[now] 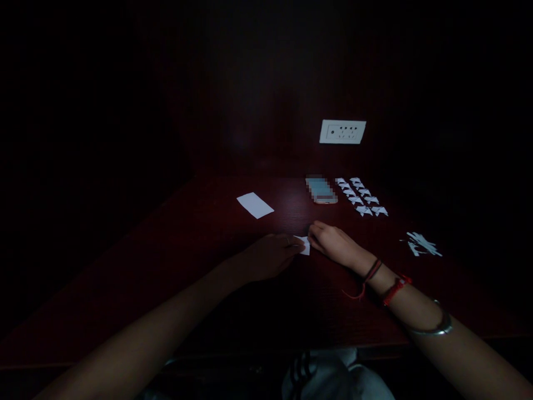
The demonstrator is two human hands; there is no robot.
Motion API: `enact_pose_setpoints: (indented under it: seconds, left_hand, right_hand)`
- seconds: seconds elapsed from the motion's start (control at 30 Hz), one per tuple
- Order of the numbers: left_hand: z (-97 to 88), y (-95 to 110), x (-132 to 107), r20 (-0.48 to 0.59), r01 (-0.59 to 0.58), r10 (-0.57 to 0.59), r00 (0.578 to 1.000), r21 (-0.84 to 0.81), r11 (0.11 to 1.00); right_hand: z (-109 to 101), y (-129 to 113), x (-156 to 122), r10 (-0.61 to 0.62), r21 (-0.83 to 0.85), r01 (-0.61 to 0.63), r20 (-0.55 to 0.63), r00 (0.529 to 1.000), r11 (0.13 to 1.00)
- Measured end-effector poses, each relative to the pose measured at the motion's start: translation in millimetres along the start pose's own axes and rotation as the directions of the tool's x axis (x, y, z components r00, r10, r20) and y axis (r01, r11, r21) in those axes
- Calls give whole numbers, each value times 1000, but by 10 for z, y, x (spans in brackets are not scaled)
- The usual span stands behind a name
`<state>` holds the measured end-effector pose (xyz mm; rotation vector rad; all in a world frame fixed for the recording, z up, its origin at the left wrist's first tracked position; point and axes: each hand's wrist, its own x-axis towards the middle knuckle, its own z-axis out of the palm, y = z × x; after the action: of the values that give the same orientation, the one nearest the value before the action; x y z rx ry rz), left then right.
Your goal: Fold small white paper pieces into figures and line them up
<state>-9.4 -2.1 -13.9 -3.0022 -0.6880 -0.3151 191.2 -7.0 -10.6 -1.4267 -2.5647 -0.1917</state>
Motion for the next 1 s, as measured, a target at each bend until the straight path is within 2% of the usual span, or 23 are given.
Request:
enact_pose_setpoints:
  seconds: [0.17, 0.3, 0.47, 0.63, 1.0]
  left_hand:
    - [-16, -6, 9, 57, -30, 27, 998, 57, 998]
    - [14, -34, 23, 63, -42, 38, 997, 66, 997]
    - [14, -31, 14, 50, -31, 29, 998, 42, 999]
    - [-4, -35, -10, 53, -25, 24, 998, 7, 1000]
    - [-35, -104, -34, 95, -44, 51, 994, -73, 996]
  right_hand:
    - [7, -8, 8, 10, 51, -9, -14, 1000, 999]
    - [-25, 30, -24, -2, 131, 11, -71, 997, 991]
    - [-89, 107, -108, -179, 186, 185, -50, 983, 965]
    - [-96, 88, -127, -252, 148, 250, -1, 968, 957]
    - [-155, 58, -112, -259, 23, 259, 46, 965, 966]
